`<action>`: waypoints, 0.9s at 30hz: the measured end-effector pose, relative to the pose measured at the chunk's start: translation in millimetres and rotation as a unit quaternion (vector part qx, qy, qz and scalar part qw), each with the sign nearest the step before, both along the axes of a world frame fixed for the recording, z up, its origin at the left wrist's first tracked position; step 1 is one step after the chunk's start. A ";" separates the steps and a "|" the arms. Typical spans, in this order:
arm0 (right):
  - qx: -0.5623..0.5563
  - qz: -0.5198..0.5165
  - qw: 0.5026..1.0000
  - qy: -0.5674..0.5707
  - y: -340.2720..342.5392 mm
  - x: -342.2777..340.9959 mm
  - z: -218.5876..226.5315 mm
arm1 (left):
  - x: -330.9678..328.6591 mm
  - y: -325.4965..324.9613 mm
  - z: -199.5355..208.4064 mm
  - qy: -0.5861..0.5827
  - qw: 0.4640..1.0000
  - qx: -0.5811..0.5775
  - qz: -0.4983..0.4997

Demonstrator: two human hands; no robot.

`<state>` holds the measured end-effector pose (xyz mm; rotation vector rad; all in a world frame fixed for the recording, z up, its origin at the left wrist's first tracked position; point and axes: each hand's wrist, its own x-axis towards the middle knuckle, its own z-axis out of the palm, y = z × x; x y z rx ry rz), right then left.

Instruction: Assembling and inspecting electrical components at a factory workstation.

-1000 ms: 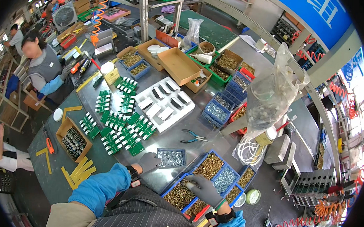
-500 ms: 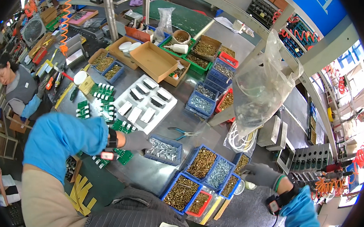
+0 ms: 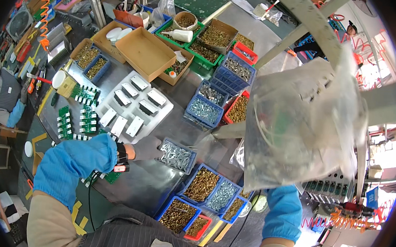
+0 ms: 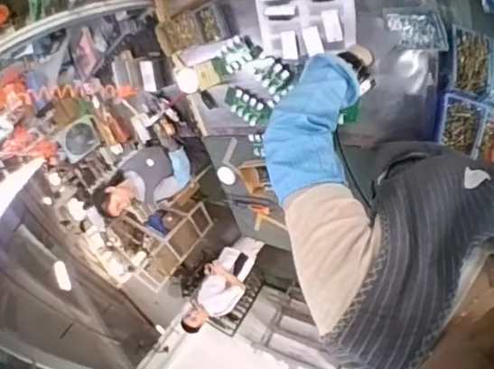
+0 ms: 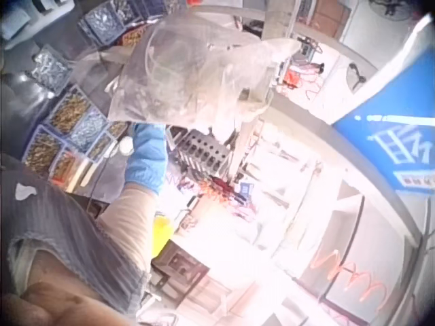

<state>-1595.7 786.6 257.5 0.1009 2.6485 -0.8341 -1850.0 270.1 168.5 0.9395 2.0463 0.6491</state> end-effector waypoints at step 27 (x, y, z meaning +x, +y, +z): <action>-0.387 -0.238 0.880 -0.141 -76.7 -231.3 -99.0 | -87.4 178.3 -39.3 -0.045 0.919 0.213 0.329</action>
